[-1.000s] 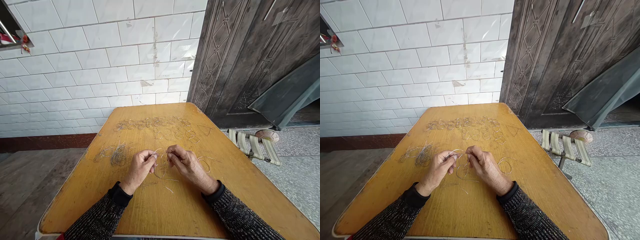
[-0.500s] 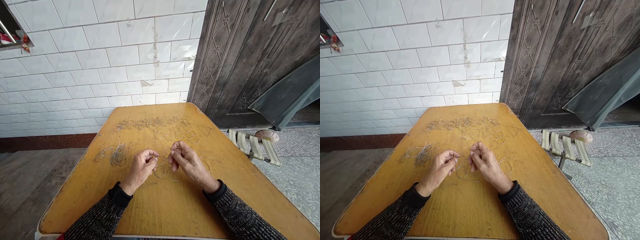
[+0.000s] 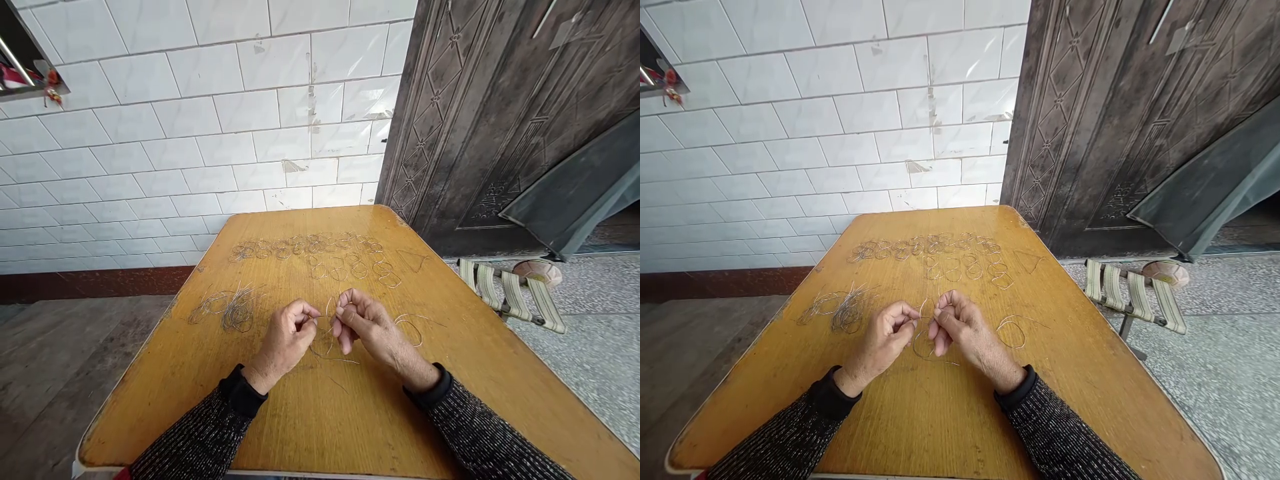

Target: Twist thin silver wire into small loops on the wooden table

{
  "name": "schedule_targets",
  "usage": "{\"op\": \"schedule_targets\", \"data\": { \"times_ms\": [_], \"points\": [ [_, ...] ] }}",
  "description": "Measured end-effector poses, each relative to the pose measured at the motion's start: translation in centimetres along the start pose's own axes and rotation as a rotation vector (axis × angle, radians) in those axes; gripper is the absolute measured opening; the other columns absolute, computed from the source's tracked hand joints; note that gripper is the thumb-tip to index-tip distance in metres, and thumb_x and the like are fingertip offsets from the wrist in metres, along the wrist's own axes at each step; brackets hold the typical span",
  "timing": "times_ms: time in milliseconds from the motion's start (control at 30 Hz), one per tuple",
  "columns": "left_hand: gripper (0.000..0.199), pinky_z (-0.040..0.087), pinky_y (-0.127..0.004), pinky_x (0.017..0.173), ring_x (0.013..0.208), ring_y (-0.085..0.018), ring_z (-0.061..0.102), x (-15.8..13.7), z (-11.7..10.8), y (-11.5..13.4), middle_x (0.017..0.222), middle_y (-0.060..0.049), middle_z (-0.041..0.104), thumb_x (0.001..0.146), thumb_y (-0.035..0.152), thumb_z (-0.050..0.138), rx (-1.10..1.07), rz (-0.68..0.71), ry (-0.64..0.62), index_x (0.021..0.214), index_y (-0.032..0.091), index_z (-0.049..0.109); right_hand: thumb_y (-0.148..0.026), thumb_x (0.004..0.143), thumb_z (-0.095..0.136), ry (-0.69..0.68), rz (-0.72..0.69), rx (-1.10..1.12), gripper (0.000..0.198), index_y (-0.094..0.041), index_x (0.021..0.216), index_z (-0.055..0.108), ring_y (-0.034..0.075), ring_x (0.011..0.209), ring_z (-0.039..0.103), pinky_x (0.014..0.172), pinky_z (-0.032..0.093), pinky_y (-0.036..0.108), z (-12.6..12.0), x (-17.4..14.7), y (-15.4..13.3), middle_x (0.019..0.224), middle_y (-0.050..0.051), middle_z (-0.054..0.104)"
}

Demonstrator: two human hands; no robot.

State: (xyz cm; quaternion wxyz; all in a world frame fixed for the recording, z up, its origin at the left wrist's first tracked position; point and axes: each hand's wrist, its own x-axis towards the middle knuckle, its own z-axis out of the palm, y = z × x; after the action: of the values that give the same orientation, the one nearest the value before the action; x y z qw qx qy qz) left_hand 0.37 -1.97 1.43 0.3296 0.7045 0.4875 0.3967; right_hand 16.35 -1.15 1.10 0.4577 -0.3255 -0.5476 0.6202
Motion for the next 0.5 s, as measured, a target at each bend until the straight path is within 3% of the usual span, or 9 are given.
{"op": "schedule_targets", "data": {
  "times_ms": [233, 500],
  "points": [
    [0.011, 0.028, -0.018, 0.045, 0.041, -0.006, 0.032, 0.13, -0.04, -0.27, 0.045, 0.008, 0.037, 0.067, 0.01, 0.043, 0.137, 0.131, 0.106, 0.069, 0.016, 0.052, -0.034, 0.076, 0.055, -0.102, 0.085, 0.129, 0.021, -0.018, 0.077, 0.041, 0.007, 0.033, 0.049, 0.035, 0.033, 0.017, 0.07, -0.25, 0.14, 0.054, -0.002, 0.061],
    [0.01, 0.028, -0.019, 0.046, 0.042, -0.007, 0.034, -0.11, 0.03, -0.24, 0.047, 0.006, 0.039, 0.07, 0.014, 0.045, 0.179, 0.156, 0.155, 0.071, 0.017, 0.054, -0.031, 0.075, 0.054, -0.116, 0.064, 0.132, 0.023, -0.02, 0.09, 0.041, 0.003, 0.028, 0.032, 0.033, 0.026, 0.016, 0.44, -0.48, -0.28, 0.051, -0.008, 0.055]
  ]
}}
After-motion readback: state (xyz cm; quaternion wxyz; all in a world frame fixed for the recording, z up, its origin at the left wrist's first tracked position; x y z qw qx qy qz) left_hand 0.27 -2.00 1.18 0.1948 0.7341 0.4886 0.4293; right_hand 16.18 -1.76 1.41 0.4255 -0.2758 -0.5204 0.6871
